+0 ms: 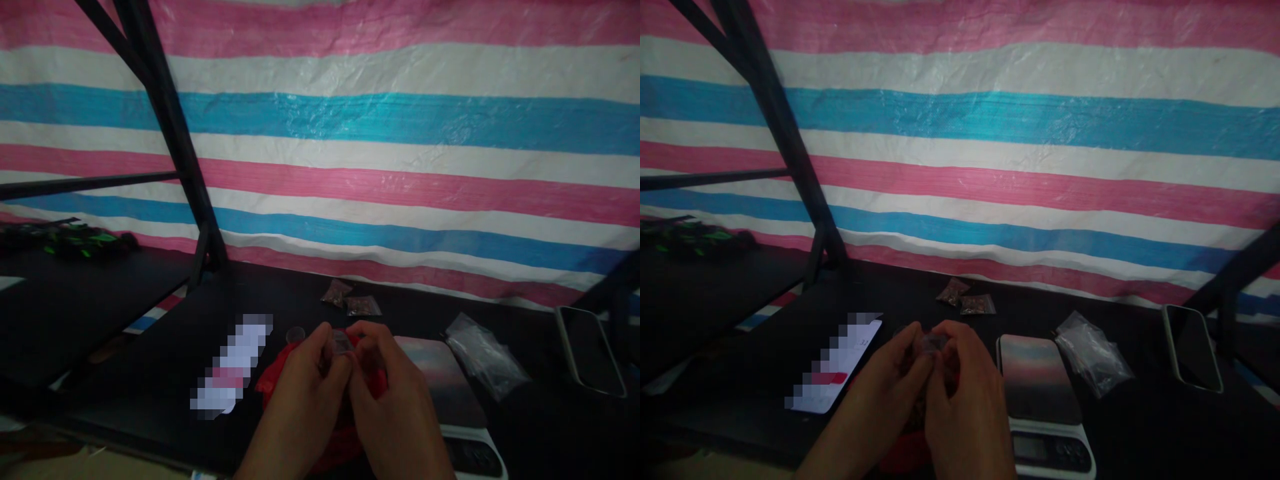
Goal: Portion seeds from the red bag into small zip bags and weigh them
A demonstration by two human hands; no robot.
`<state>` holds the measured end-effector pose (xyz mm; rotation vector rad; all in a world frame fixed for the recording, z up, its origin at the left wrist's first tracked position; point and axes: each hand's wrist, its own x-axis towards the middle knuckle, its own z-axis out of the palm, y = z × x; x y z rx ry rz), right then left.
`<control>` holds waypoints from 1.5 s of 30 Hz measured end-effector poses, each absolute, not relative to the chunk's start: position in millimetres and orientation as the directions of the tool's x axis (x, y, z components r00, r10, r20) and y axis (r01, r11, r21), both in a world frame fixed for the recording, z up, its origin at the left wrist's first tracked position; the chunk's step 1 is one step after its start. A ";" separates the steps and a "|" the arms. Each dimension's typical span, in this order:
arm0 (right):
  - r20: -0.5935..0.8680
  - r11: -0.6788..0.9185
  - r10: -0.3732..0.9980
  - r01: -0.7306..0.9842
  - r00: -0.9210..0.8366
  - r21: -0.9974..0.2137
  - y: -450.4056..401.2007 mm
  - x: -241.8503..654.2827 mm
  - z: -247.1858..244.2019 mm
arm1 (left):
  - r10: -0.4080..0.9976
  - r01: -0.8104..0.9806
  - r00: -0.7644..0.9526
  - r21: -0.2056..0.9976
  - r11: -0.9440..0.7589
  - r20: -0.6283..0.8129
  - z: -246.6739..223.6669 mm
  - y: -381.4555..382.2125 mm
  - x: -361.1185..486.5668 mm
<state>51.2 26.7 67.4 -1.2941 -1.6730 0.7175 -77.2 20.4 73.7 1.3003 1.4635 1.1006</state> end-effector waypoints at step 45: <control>0.071 0.109 0.986 0.261 -0.149 -0.959 50.5 75.7 66.5 | 0.985 0.375 0.166 0.922 -0.101 0.041 56.1 20.1 -132.7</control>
